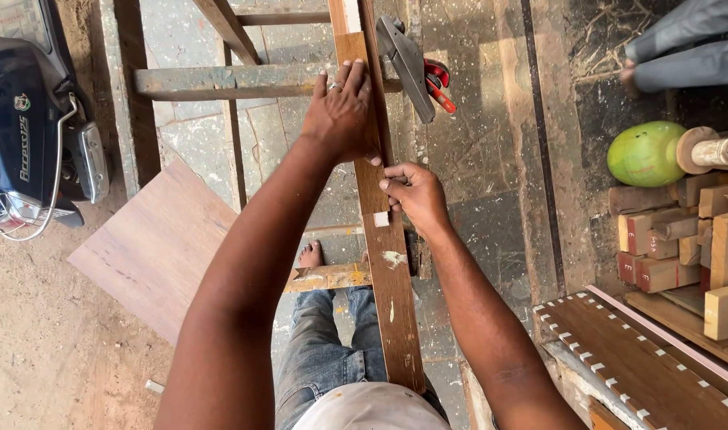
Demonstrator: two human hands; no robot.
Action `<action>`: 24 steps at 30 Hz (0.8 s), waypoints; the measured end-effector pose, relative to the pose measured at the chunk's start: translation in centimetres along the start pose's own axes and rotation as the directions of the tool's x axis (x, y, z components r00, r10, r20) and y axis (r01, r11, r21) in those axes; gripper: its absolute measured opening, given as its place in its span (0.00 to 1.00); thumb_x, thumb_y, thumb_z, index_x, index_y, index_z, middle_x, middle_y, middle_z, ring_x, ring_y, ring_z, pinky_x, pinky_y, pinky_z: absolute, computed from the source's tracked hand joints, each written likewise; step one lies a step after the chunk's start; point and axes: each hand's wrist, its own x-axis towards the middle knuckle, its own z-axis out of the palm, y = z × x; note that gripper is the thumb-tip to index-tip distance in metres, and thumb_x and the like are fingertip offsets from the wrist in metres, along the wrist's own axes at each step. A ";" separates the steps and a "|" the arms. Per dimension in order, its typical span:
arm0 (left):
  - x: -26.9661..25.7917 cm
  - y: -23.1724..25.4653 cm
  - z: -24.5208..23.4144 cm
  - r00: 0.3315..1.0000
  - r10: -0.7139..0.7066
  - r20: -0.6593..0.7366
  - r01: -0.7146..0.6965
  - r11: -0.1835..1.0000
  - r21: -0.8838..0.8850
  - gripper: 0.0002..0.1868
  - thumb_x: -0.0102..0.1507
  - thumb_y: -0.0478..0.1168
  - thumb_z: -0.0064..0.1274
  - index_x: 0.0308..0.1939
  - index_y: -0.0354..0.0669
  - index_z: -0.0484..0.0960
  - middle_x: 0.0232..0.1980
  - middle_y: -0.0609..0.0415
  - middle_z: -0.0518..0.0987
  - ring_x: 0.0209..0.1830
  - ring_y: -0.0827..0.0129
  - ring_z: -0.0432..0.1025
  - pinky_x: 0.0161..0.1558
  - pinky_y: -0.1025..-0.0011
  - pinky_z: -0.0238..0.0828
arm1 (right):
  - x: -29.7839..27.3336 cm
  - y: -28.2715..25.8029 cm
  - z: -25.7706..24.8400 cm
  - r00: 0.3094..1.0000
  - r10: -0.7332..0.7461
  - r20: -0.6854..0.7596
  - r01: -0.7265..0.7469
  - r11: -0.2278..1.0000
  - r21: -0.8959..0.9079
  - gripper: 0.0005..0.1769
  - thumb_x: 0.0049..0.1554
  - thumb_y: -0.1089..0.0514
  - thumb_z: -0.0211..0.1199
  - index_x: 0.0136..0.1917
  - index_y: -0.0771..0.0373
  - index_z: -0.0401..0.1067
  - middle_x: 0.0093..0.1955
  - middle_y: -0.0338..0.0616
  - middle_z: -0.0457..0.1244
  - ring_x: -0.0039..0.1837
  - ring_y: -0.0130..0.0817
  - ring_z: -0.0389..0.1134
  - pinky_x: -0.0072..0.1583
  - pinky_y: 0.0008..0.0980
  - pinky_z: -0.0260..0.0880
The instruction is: Handling and planing wood pieces in a workshop.
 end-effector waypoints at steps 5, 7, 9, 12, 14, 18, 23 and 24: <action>-0.7 0.1 -0.7 1.000 -0.009 -0.011 0.009 1.000 0.002 0.80 0.41 0.75 0.70 0.81 0.37 0.40 0.84 0.41 0.37 0.84 0.52 0.32 0.78 0.48 0.29 | 0.3 0.5 -0.1 1.000 -0.014 0.002 0.014 1.000 0.001 0.11 0.57 0.67 0.67 0.55 0.68 0.76 0.41 0.39 0.67 0.37 0.21 0.67 0.35 0.21 0.70; -0.8 0.1 -0.7 1.000 -0.009 -0.018 0.009 1.000 0.002 0.81 0.41 0.75 0.70 0.81 0.36 0.41 0.84 0.41 0.37 0.84 0.52 0.33 0.79 0.49 0.30 | 0.4 0.8 -0.1 1.000 -0.019 -0.001 0.019 1.000 -0.013 0.11 0.57 0.67 0.67 0.55 0.67 0.76 0.41 0.39 0.67 0.36 0.21 0.67 0.35 0.22 0.70; -0.7 0.1 -0.6 1.000 0.002 -0.029 -0.002 1.000 0.003 0.80 0.41 0.75 0.71 0.81 0.36 0.42 0.84 0.41 0.38 0.84 0.52 0.33 0.79 0.48 0.30 | 0.5 1.1 -0.2 1.000 -0.023 -0.003 0.023 1.000 0.010 0.11 0.57 0.68 0.67 0.54 0.66 0.76 0.41 0.39 0.67 0.37 0.21 0.67 0.36 0.22 0.71; -0.5 0.1 -0.4 1.000 0.004 -0.024 -0.004 1.000 0.006 0.80 0.41 0.75 0.70 0.80 0.37 0.42 0.84 0.42 0.38 0.84 0.53 0.34 0.78 0.46 0.31 | 0.4 1.1 -0.2 1.000 -0.014 -0.010 0.014 1.000 -0.003 0.10 0.57 0.67 0.68 0.54 0.66 0.76 0.42 0.38 0.67 0.38 0.20 0.67 0.37 0.21 0.72; -0.5 0.1 -0.3 1.000 0.008 -0.028 -0.008 1.000 0.008 0.79 0.41 0.75 0.70 0.80 0.37 0.42 0.84 0.42 0.38 0.84 0.53 0.34 0.78 0.46 0.31 | 0.5 1.3 -0.2 1.000 -0.016 -0.009 0.016 1.000 0.005 0.10 0.57 0.67 0.68 0.54 0.66 0.76 0.42 0.38 0.67 0.38 0.20 0.67 0.37 0.22 0.71; -0.5 0.2 -0.4 1.000 0.000 -0.030 0.000 1.000 0.010 0.79 0.42 0.75 0.70 0.80 0.37 0.42 0.84 0.42 0.38 0.84 0.53 0.34 0.78 0.47 0.31 | 0.4 0.9 -0.2 0.999 -0.032 -0.007 0.032 0.999 -0.004 0.10 0.57 0.67 0.68 0.54 0.66 0.76 0.42 0.38 0.67 0.38 0.21 0.67 0.36 0.22 0.71; -0.8 0.5 -0.8 1.000 -0.010 0.020 0.008 0.998 0.064 0.76 0.46 0.77 0.66 0.81 0.39 0.42 0.85 0.41 0.36 0.84 0.52 0.34 0.78 0.46 0.30 | -0.1 -0.1 -0.2 0.999 -0.036 0.005 0.036 0.999 -0.029 0.09 0.58 0.66 0.68 0.53 0.66 0.76 0.41 0.39 0.68 0.37 0.21 0.67 0.36 0.22 0.71; -0.8 0.5 -0.9 0.999 -0.021 0.039 0.018 0.996 0.084 0.74 0.47 0.77 0.64 0.81 0.40 0.44 0.85 0.42 0.36 0.85 0.52 0.34 0.79 0.46 0.31 | 0.0 -0.6 -0.2 0.999 -0.040 0.011 0.041 0.998 -0.043 0.08 0.58 0.65 0.68 0.52 0.67 0.76 0.40 0.40 0.68 0.36 0.21 0.66 0.36 0.23 0.70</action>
